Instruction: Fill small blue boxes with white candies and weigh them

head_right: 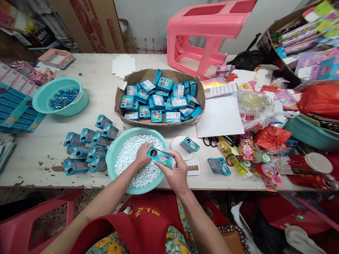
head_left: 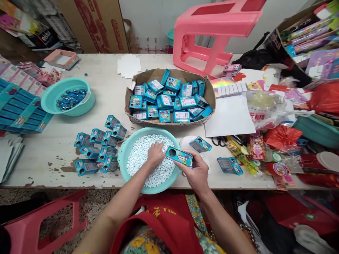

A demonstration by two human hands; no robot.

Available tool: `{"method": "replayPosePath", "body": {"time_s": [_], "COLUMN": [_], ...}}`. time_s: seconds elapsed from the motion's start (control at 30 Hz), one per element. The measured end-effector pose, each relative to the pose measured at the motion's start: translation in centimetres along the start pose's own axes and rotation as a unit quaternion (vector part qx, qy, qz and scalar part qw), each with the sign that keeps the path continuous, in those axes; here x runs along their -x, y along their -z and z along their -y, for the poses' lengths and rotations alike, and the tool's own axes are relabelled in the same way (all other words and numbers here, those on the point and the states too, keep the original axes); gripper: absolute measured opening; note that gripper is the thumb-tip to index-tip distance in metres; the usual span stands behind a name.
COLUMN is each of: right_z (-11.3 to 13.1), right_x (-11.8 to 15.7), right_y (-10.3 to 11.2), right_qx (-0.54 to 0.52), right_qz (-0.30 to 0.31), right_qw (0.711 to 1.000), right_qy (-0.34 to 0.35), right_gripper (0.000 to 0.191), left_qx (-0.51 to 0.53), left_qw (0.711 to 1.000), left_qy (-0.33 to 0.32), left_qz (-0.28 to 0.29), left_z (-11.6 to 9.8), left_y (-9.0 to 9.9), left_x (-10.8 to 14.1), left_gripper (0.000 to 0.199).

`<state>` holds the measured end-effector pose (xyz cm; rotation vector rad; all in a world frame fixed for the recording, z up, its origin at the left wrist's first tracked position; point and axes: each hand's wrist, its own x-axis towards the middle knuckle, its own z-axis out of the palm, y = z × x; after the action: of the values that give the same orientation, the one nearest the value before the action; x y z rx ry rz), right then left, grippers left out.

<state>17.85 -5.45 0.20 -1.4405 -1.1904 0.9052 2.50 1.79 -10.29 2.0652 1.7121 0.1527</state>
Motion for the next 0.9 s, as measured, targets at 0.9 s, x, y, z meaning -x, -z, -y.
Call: {"method": "replayPosePath", "body": {"time_s": [0.9], "right_z": [-0.3], "right_x": [0.4], "right_y": [-4.9], "right_qx": [0.173], "right_qz": [0.103], "right_qw": [0.977], "right_qy": [0.065], "right_gripper": [0.029], "left_qx": [0.728], "left_qw": [0.644], "left_qy": [0.112], "left_qz": [-0.207], "left_z": [-2.8], "left_y": [9.3], "left_x": [3.4], "left_gripper": [0.021]}}
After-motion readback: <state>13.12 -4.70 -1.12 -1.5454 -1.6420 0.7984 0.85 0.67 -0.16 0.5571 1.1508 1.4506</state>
